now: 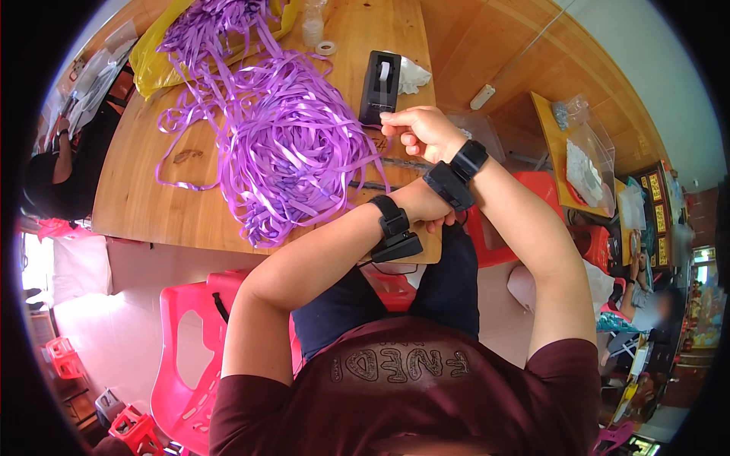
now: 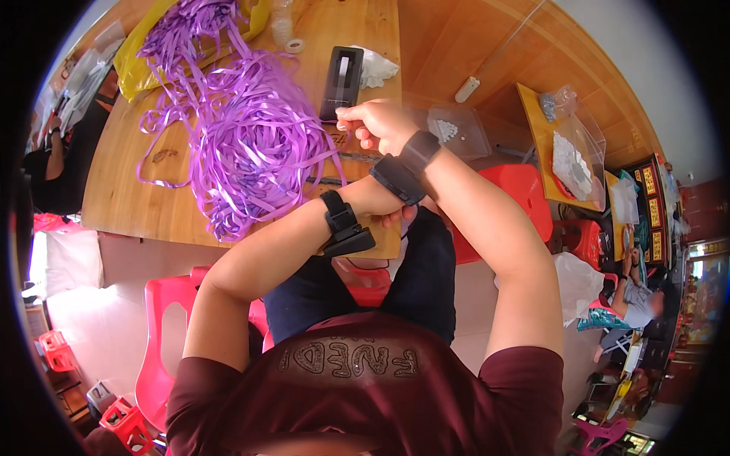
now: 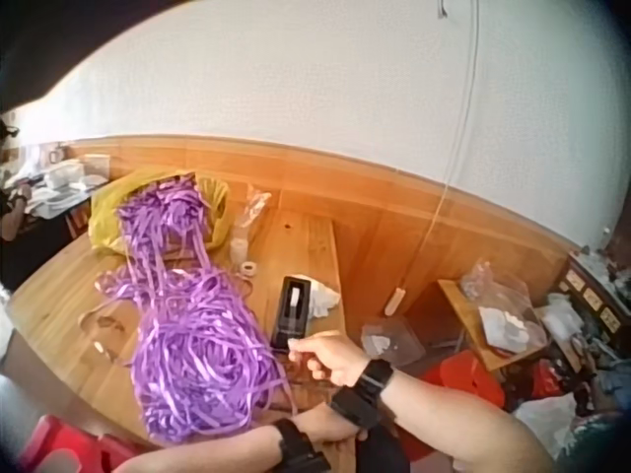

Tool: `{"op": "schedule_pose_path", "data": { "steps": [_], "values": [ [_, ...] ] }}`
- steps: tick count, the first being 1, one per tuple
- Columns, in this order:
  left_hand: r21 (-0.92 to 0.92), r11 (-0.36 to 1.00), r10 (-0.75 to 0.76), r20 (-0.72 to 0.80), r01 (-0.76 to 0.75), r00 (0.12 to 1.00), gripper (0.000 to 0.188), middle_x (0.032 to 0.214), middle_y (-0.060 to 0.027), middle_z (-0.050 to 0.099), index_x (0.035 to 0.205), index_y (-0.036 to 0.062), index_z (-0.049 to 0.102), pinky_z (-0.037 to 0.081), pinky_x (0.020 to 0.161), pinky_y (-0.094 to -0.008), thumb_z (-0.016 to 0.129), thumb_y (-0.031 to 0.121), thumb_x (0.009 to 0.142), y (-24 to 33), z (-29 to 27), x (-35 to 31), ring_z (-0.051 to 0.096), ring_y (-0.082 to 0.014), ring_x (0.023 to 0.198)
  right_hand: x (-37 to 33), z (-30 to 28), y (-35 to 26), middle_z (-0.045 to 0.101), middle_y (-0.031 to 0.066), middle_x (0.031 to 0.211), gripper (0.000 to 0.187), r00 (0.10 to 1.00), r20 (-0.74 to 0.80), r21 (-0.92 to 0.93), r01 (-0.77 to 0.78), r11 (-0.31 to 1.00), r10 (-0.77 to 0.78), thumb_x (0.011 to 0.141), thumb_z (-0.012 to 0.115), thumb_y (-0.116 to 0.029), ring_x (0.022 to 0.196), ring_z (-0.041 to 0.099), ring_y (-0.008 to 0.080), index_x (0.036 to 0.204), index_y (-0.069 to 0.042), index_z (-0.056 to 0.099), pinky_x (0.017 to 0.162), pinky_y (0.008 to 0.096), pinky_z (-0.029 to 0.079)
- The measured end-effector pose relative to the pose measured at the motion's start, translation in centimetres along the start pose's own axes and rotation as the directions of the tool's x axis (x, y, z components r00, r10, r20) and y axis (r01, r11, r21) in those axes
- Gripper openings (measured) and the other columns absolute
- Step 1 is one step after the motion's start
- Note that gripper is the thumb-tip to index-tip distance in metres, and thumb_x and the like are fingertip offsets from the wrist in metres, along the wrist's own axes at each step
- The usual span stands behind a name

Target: Measuring and cutting purple ribbons into segments and placing them into a plastic bin.

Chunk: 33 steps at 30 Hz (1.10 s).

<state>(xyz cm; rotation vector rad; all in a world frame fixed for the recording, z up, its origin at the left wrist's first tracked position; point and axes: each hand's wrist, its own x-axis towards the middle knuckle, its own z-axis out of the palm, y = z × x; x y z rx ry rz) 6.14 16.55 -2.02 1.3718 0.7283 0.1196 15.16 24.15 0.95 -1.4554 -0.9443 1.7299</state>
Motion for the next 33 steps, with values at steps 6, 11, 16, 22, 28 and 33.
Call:
{"op": "schedule_pose_path", "data": {
  "steps": [6, 11, 16, 22, 28, 33],
  "values": [
    [0.001, 1.000, 0.025, -0.021, -0.025, 0.999, 0.026, 0.064, -0.0065, 0.061, 0.087, 0.0031, 0.062, 0.041, 0.035, -0.0276, 0.049, 0.023, 0.097, 0.0, -0.2, 0.1, 0.054, -0.0132, 0.041, -1.5, -0.9, -0.7, 0.065, 0.0033, 0.074, 0.018, 0.999, 0.017, -0.230, 0.040, 0.972, -0.037, 0.090, 0.073, -0.017, 0.048, 0.044, 0.0049, 0.085, -0.002, 0.067, 0.040, 0.0216, 0.033],
    [0.169, 0.984, -0.060, 0.010, 0.057, 0.998, 0.024, 0.070, -0.0074, 0.064, 0.092, 0.0002, 0.059, 0.042, 0.037, -0.0274, 0.049, 0.022, 0.098, 0.5, -0.5, 0.0, 0.055, -0.0136, 0.044, -6.9, -6.0, -2.6, 0.066, 0.0026, 0.073, 0.019, 0.970, 0.220, -0.499, 0.207, 0.842, -0.108, 0.093, 0.069, -0.019, 0.048, 0.045, 0.0023, 0.090, 0.000, 0.067, 0.042, 0.0196, 0.032],
    [0.153, 0.986, -0.062, 0.006, 0.060, 0.998, 0.024, 0.070, -0.0065, 0.063, 0.091, 0.0005, 0.059, 0.042, 0.038, -0.0270, 0.049, 0.021, 0.099, 0.6, -0.3, 0.2, 0.054, -0.0125, 0.045, -9.1, -9.6, -1.2, 0.068, 0.0031, 0.073, 0.018, 0.985, 0.174, -0.811, 0.133, 0.570, 0.018, 0.091, 0.070, -0.021, 0.055, 0.055, 0.0063, 0.089, -0.002, 0.071, 0.051, 0.0228, 0.042],
    [0.137, 0.988, -0.069, -0.007, 0.069, 0.998, 0.023, 0.069, -0.0044, 0.060, 0.091, 0.0016, 0.058, 0.042, 0.038, -0.0255, 0.048, 0.021, 0.100, 0.3, -0.2, 0.2, 0.053, -0.0105, 0.046, -8.1, -10.5, 0.1, 0.071, 0.0103, 0.075, 0.021, 0.943, 0.324, -0.893, 0.329, 0.307, -0.069, 0.087, 0.071, -0.022, 0.067, 0.066, 0.0190, 0.087, -0.001, 0.071, 0.062, 0.0331, 0.051],
    [0.126, 0.988, -0.090, -0.015, 0.091, 0.996, 0.023, 0.069, -0.0033, 0.060, 0.092, 0.0031, 0.057, 0.041, 0.038, -0.0247, 0.047, 0.022, 0.101, 0.7, 0.1, 0.1, 0.052, -0.0095, 0.046, -7.4, -10.1, 0.1, 0.071, 0.0089, 0.070, 0.021, 0.947, 0.316, -0.934, 0.322, 0.154, -0.066, 0.082, 0.074, -0.022, 0.066, 0.067, 0.0194, 0.079, -0.002, 0.072, 0.061, 0.0346, 0.051],
    [0.151, 0.984, -0.093, -0.016, 0.094, 0.996, 0.024, 0.069, -0.0025, 0.060, 0.090, 0.0043, 0.057, 0.041, 0.038, -0.0240, 0.047, 0.023, 0.101, 0.7, 0.0, -0.1, 0.052, -0.0089, 0.046, -8.4, -8.6, -0.9, 0.068, 0.0062, 0.062, 0.025, 0.988, 0.155, -0.964, 0.155, 0.215, -0.020, 0.078, 0.077, -0.024, 0.059, 0.065, 0.0193, 0.068, -0.002, 0.070, 0.055, 0.0356, 0.050]
  ]
}}
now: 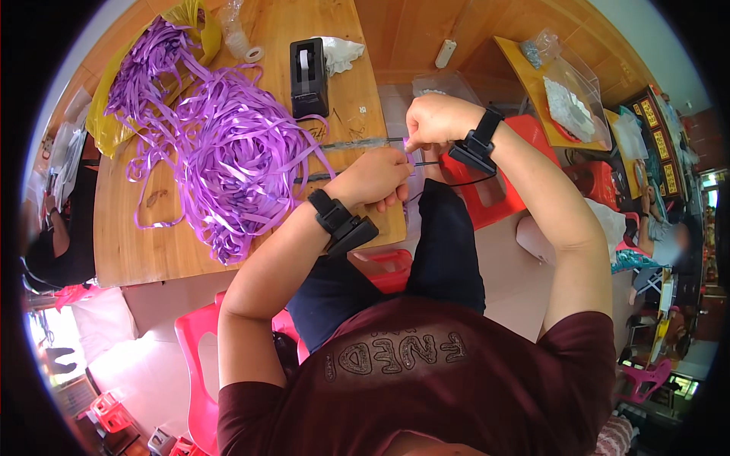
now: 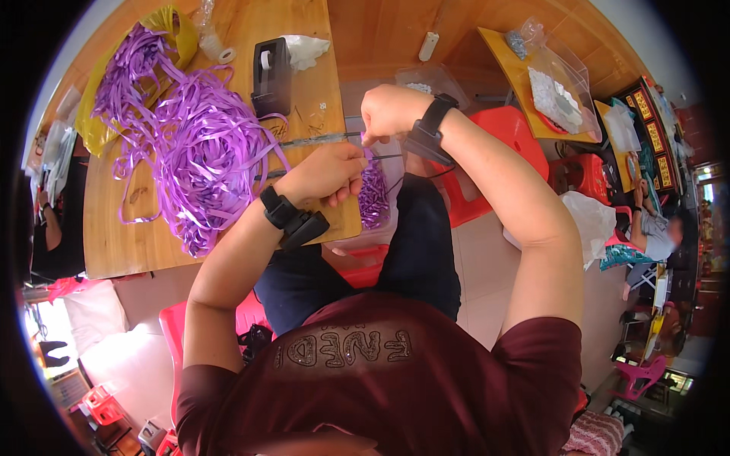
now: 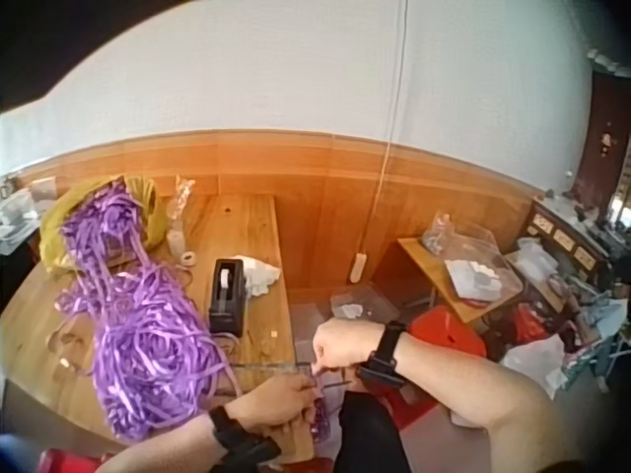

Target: Measuring and cutting purple ribbons into segments and placing them into a plastic bin.

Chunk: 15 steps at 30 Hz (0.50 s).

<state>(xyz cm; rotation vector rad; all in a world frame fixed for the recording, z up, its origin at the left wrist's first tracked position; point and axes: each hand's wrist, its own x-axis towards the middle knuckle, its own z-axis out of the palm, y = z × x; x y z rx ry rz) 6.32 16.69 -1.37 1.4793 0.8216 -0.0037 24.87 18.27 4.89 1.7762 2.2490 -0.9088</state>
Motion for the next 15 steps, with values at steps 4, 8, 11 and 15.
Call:
{"op": "schedule_pose_path", "data": {
  "steps": [4, 8, 11, 15],
  "values": [
    [-0.003, 1.000, 0.008, 0.001, -0.008, 1.000, 0.024, 0.069, -0.0022, 0.060, 0.088, 0.0048, 0.057, 0.040, 0.038, -0.0237, 0.047, 0.023, 0.101, 0.2, 0.2, 0.0, 0.052, -0.0085, 0.045, 0.0, 0.0, 0.5, 0.067, 0.0100, 0.062, 0.031, 0.997, -0.017, -0.041, -0.078, 0.996, 0.077, 0.076, 0.081, -0.030, 0.056, 0.064, 0.0222, 0.072, -0.001, 0.069, 0.053, 0.0361, 0.050],
    [0.000, 1.000, -0.001, -0.001, 0.001, 1.000, 0.025, 0.069, -0.0022, 0.060, 0.087, 0.0052, 0.057, 0.041, 0.038, -0.0235, 0.047, 0.023, 0.101, 0.0, 0.0, 0.1, 0.052, -0.0083, 0.045, -0.2, 0.2, 1.0, 0.065, 0.0109, 0.062, 0.036, 0.992, -0.120, -0.188, 0.021, 0.982, -0.044, 0.074, 0.083, -0.034, 0.059, 0.065, 0.0254, 0.077, -0.001, 0.069, 0.056, 0.0368, 0.051],
    [0.007, 1.000, -0.012, -0.007, 0.012, 1.000, 0.024, 0.069, -0.0023, 0.060, 0.087, 0.0053, 0.057, 0.041, 0.038, -0.0235, 0.047, 0.023, 0.101, -0.2, 0.0, 0.0, 0.053, -0.0084, 0.045, -1.0, -0.1, 0.9, 0.069, 0.0107, 0.078, 0.024, 0.985, -0.147, -0.138, 0.068, 0.988, -0.088, 0.076, 0.080, -0.024, 0.073, 0.067, 0.0262, 0.084, -0.004, 0.070, 0.065, 0.0371, 0.052],
    [0.036, 0.999, -0.007, 0.002, 0.007, 1.000, 0.024, 0.069, -0.0024, 0.060, 0.088, 0.0052, 0.057, 0.041, 0.038, -0.0237, 0.048, 0.023, 0.101, 0.2, 0.2, 0.2, 0.053, -0.0086, 0.045, -0.8, 1.7, 3.1, 0.068, 0.0082, 0.099, 0.013, 0.912, -0.194, -0.097, 0.348, 0.933, -0.360, 0.077, 0.073, -0.016, 0.094, 0.064, 0.0274, 0.089, -0.013, 0.073, 0.077, 0.0385, 0.052]
  ]
}}
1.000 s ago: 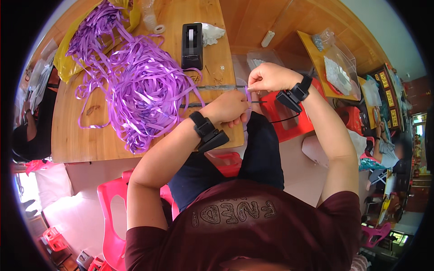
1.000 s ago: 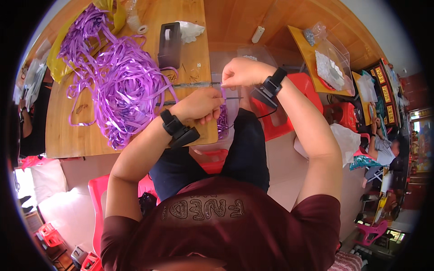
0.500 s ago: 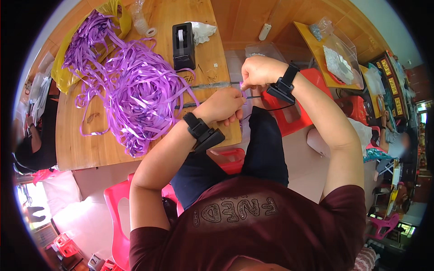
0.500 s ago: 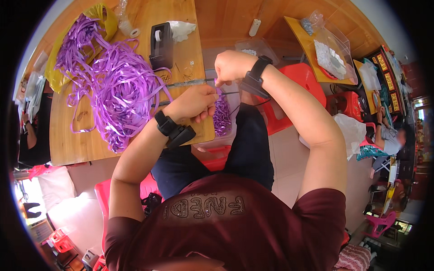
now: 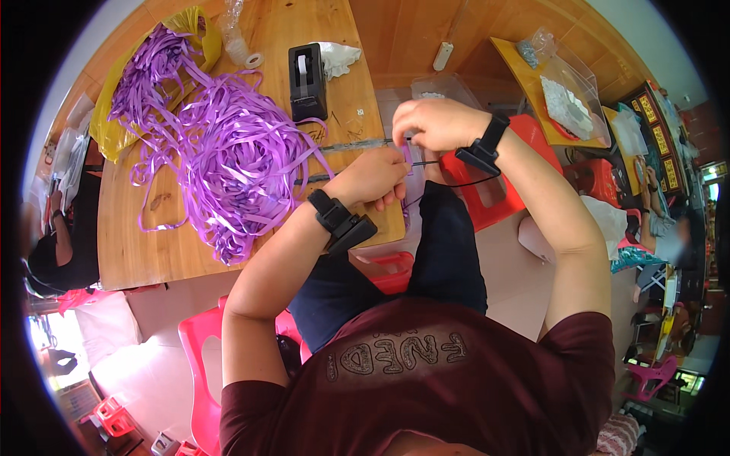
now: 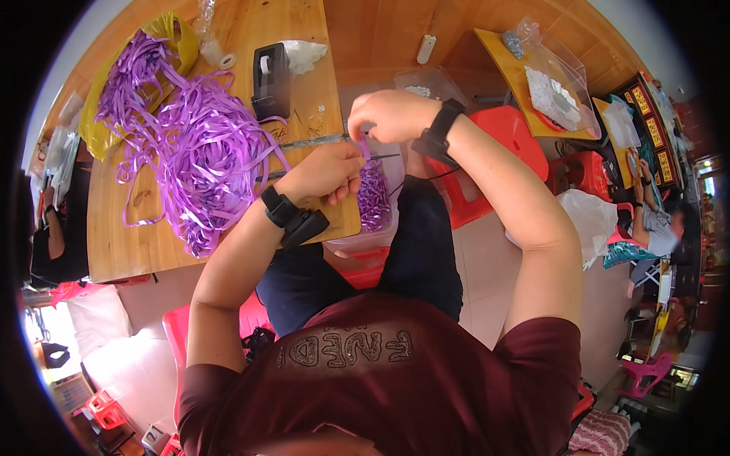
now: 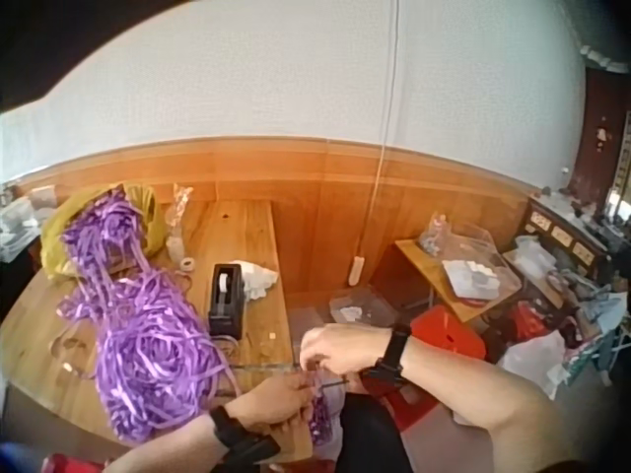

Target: Measuring and cutting purple ribbons into segments and placing them into a plastic bin.

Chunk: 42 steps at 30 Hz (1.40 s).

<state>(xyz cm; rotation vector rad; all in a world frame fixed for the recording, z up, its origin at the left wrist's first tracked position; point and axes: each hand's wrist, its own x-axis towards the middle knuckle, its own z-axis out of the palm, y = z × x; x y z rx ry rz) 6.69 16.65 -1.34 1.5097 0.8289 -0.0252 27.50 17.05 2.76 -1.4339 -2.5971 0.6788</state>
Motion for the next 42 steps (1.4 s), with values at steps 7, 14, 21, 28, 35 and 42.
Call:
{"op": "schedule_pose_path", "data": {
  "steps": [7, 14, 21, 28, 35, 42],
  "values": [
    [-0.012, 1.000, 0.005, -0.016, -0.005, 1.000, 0.024, 0.068, -0.0023, 0.060, 0.088, 0.0048, 0.057, 0.041, 0.037, -0.0237, 0.047, 0.023, 0.101, 0.0, -0.1, -0.3, 0.053, -0.0087, 0.045, 0.5, 1.5, -1.0, 0.065, 0.0043, 0.114, 0.024, 0.989, 0.138, -0.221, 0.089, 0.971, -0.060, 0.074, 0.061, -0.003, 0.108, 0.059, 0.0287, 0.092, -0.013, 0.073, 0.090, 0.0395, 0.050],
    [-0.020, 1.000, -0.006, -0.002, 0.006, 1.000, 0.027, 0.067, -0.0020, 0.059, 0.084, 0.0044, 0.057, 0.040, 0.038, -0.0227, 0.047, 0.022, 0.102, 0.1, 0.0, -0.1, 0.052, -0.0077, 0.045, -4.7, 4.2, 5.7, 0.066, 0.0056, 0.109, 0.033, 0.952, -0.143, 0.621, -0.126, 0.774, 0.270, 0.081, 0.051, 0.006, 0.100, 0.060, 0.0147, 0.111, -0.002, 0.062, 0.089, 0.0311, 0.049],
    [-0.056, 0.998, -0.035, -0.036, 0.033, 0.999, 0.024, 0.068, -0.0013, 0.059, 0.088, 0.0049, 0.057, 0.041, 0.039, -0.0224, 0.048, 0.022, 0.102, 0.5, -0.1, -1.0, 0.051, -0.0071, 0.045, -3.6, 10.5, 4.1, 0.064, 0.0057, 0.122, 0.038, 0.963, 0.104, 0.993, -0.088, -0.075, 0.249, 0.096, 0.066, -0.033, 0.115, 0.059, 0.0187, 0.121, -0.004, 0.062, 0.098, 0.0360, 0.045],
    [-0.044, 0.999, -0.016, -0.019, 0.015, 1.000, 0.025, 0.067, -0.0015, 0.060, 0.089, 0.0038, 0.059, 0.042, 0.039, -0.0233, 0.046, 0.022, 0.100, 0.7, 0.1, -0.6, 0.054, -0.0080, 0.046, -1.0, 15.4, 5.9, 0.064, 0.0057, 0.115, 0.027, 0.995, -0.064, 0.965, 0.081, -0.249, 0.075, 0.099, 0.062, -0.024, 0.109, 0.061, 0.0173, 0.117, -0.005, 0.062, 0.099, 0.0398, 0.048],
    [-0.045, 0.998, -0.033, -0.003, 0.033, 0.999, 0.023, 0.068, 0.0001, 0.058, 0.103, 0.0042, 0.058, 0.040, 0.039, -0.0204, 0.044, 0.022, 0.103, 0.8, 0.1, -0.7, 0.051, -0.0057, 0.044, -0.9, 15.5, 5.7, 0.065, 0.0106, 0.119, 0.029, 0.999, -0.015, 0.925, 0.032, -0.379, 0.047, 0.099, 0.059, -0.020, 0.110, 0.065, 0.0228, 0.122, -0.002, 0.060, 0.098, 0.0426, 0.052],
    [-0.046, 0.999, -0.023, 0.008, 0.023, 1.000, 0.023, 0.068, 0.0002, 0.058, 0.105, 0.0035, 0.058, 0.040, 0.039, -0.0205, 0.043, 0.022, 0.103, 0.4, 0.0, -0.4, 0.052, -0.0054, 0.045, -0.6, 14.6, 5.4, 0.065, 0.0120, 0.121, 0.034, 0.999, 0.021, 0.952, -0.008, -0.305, 0.039, 0.099, 0.059, -0.020, 0.110, 0.065, 0.0223, 0.128, -0.001, 0.058, 0.096, 0.0407, 0.054]
  ]
}}
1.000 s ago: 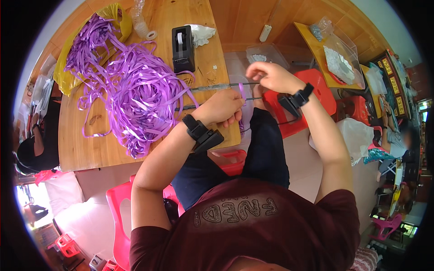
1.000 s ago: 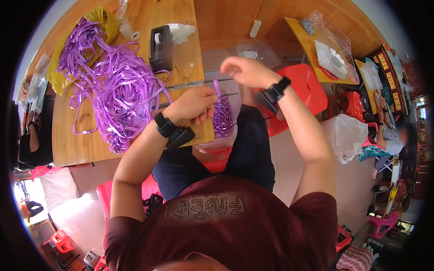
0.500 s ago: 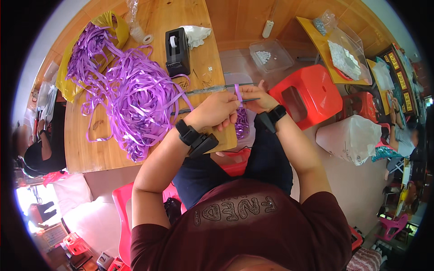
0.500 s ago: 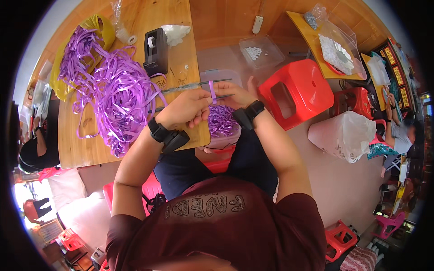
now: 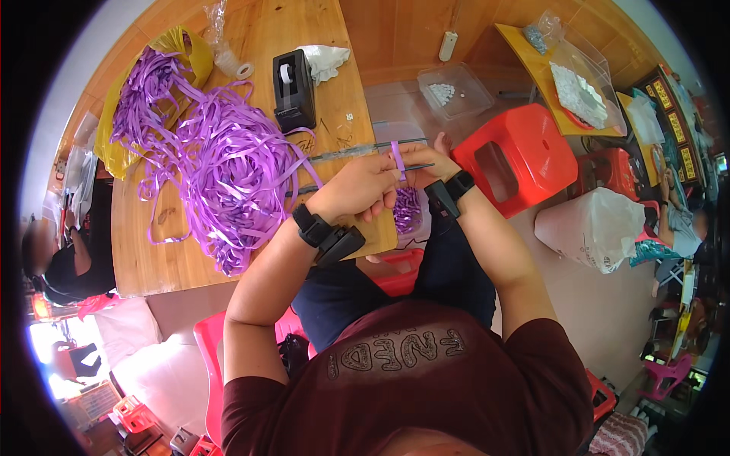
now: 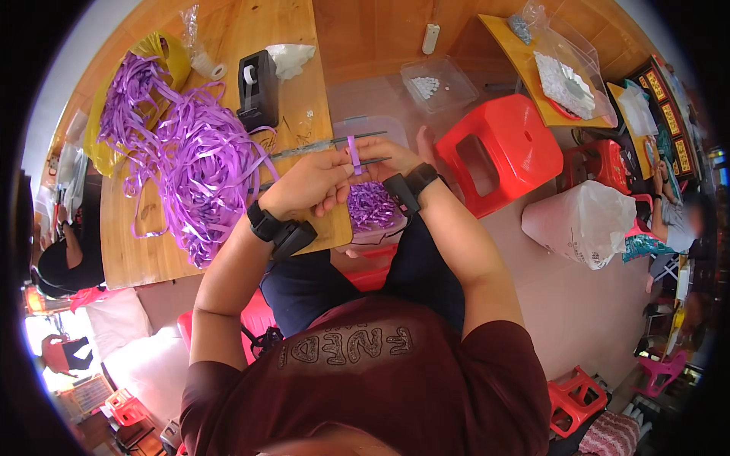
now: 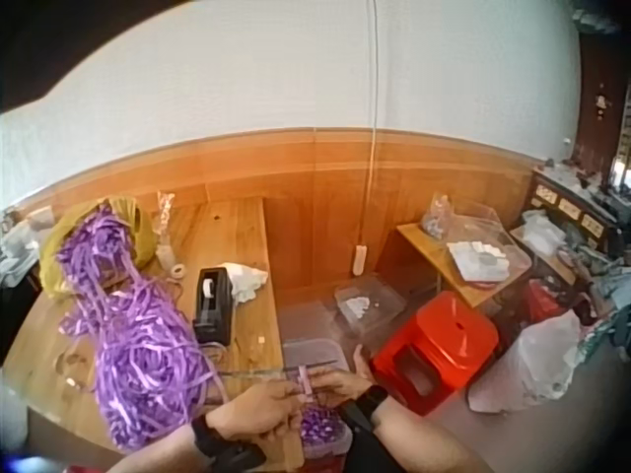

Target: Measuring and cutting purple ribbons into segments and placing them into a plastic bin.

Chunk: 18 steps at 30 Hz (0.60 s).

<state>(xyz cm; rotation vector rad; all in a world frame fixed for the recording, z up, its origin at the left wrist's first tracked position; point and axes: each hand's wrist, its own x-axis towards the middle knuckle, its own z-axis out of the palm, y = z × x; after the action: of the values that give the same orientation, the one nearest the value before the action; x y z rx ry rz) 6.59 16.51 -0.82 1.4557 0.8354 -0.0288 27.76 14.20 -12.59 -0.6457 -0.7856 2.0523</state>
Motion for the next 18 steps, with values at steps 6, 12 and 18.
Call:
{"op": "schedule_pose_path", "data": {
  "steps": [6, 12, 18],
  "values": [
    [-0.013, 1.000, 0.004, -0.017, -0.004, 1.000, 0.023, 0.068, 0.0000, 0.058, 0.104, 0.0039, 0.059, 0.041, 0.039, -0.0205, 0.045, 0.022, 0.103, 0.2, 0.1, -0.4, 0.052, -0.0057, 0.045, -1.0, 1.5, -0.1, 0.066, 0.0064, 0.112, 0.025, 0.987, -0.159, 0.063, 0.042, 0.997, -0.032, 0.099, 0.060, -0.020, 0.098, 0.065, 0.0173, 0.118, -0.004, 0.062, 0.088, 0.0362, 0.056],
    [0.017, 1.000, -0.011, -0.023, 0.012, 1.000, 0.022, 0.069, -0.0002, 0.059, 0.099, 0.0043, 0.060, 0.041, 0.040, -0.0215, 0.047, 0.023, 0.102, 0.5, 0.2, -0.3, 0.051, -0.0066, 0.046, -2.8, -1.0, -0.6, 0.063, 0.0022, 0.098, 0.018, 0.988, -0.144, 0.105, 0.072, 0.992, -0.057, 0.097, 0.062, -0.018, 0.081, 0.059, 0.0127, 0.110, -0.006, 0.062, 0.082, 0.0341, 0.055],
    [-0.009, 1.000, -0.016, -0.018, 0.015, 1.000, 0.022, 0.069, -0.0002, 0.058, 0.097, 0.0046, 0.059, 0.041, 0.041, -0.0215, 0.048, 0.023, 0.102, 0.2, 0.2, -0.4, 0.050, -0.0068, 0.046, -2.4, 1.3, 0.0, 0.064, 0.0050, 0.102, 0.025, 0.965, -0.244, 0.013, 0.097, 0.995, -0.091, 0.098, 0.061, -0.025, 0.086, 0.062, 0.0156, 0.112, -0.005, 0.063, 0.081, 0.0340, 0.054]
  ]
}}
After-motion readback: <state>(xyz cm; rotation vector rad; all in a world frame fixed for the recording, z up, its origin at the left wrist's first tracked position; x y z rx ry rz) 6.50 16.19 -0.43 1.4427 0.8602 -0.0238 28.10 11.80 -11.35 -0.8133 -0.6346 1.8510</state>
